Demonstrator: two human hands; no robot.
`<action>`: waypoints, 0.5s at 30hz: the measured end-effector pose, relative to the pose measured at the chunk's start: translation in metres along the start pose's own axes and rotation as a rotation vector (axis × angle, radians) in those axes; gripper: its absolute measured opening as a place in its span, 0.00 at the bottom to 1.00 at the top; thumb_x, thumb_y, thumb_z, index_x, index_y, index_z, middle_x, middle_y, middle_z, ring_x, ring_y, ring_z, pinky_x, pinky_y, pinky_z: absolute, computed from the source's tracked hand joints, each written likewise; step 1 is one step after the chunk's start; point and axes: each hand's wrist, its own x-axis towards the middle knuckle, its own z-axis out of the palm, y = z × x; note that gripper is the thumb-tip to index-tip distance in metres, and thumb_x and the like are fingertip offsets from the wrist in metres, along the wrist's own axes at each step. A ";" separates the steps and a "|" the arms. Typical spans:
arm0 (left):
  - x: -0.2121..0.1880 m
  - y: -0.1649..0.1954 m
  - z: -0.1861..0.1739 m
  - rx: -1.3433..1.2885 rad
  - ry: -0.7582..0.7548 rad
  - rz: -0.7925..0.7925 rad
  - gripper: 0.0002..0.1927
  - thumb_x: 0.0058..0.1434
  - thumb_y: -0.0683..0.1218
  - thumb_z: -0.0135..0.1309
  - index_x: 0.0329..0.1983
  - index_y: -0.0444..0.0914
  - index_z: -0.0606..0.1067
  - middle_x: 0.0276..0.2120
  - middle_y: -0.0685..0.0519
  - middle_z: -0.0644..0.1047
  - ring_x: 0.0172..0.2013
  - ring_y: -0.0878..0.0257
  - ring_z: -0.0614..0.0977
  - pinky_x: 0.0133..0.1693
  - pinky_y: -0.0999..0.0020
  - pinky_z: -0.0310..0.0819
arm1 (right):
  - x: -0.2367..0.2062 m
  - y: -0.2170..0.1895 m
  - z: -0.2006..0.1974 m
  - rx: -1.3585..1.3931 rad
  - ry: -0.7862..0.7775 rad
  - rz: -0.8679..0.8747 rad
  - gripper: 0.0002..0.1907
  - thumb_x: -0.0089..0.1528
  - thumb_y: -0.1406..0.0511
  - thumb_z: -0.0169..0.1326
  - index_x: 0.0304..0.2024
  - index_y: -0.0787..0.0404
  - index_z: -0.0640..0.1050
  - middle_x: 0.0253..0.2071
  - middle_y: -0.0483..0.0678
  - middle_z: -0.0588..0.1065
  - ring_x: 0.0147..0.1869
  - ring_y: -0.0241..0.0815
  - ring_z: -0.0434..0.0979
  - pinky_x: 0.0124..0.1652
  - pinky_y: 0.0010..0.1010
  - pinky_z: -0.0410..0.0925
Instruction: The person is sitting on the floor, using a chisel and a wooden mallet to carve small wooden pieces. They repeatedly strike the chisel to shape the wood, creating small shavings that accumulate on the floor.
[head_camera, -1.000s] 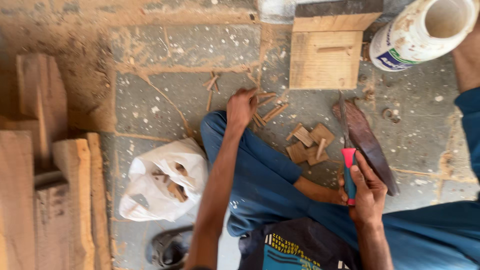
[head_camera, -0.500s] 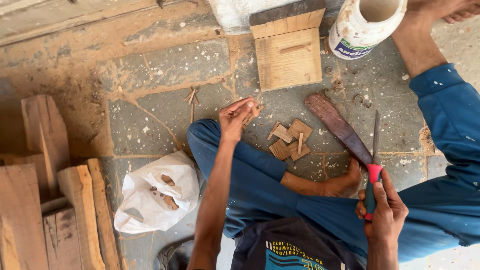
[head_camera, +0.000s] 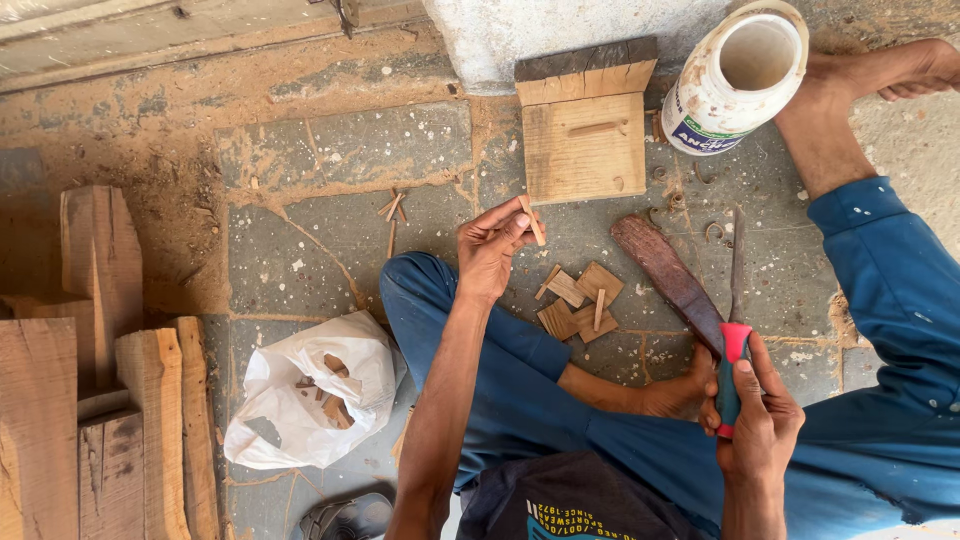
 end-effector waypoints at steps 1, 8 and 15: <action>0.002 -0.003 -0.004 0.015 0.022 -0.020 0.14 0.62 0.34 0.59 0.52 0.32 0.80 0.41 0.41 0.84 0.39 0.54 0.88 0.38 0.60 0.89 | 0.001 0.002 -0.001 0.005 -0.003 -0.002 0.25 0.71 0.66 0.50 0.71 0.60 0.71 0.27 0.52 0.72 0.18 0.36 0.65 0.18 0.27 0.59; 0.048 -0.035 -0.074 0.628 0.364 -0.307 0.14 0.58 0.35 0.64 0.48 0.32 0.84 0.37 0.43 0.86 0.27 0.60 0.78 0.26 0.69 0.72 | -0.002 0.017 -0.020 -0.022 -0.015 0.036 0.24 0.71 0.67 0.50 0.71 0.60 0.72 0.28 0.52 0.73 0.19 0.36 0.66 0.18 0.26 0.60; 0.034 -0.057 -0.104 0.720 0.332 0.220 0.12 0.56 0.36 0.64 0.44 0.40 0.84 0.40 0.48 0.85 0.37 0.60 0.87 0.40 0.72 0.85 | -0.004 0.023 -0.020 -0.052 0.031 0.095 0.24 0.70 0.68 0.50 0.70 0.59 0.72 0.27 0.53 0.73 0.18 0.35 0.65 0.18 0.26 0.60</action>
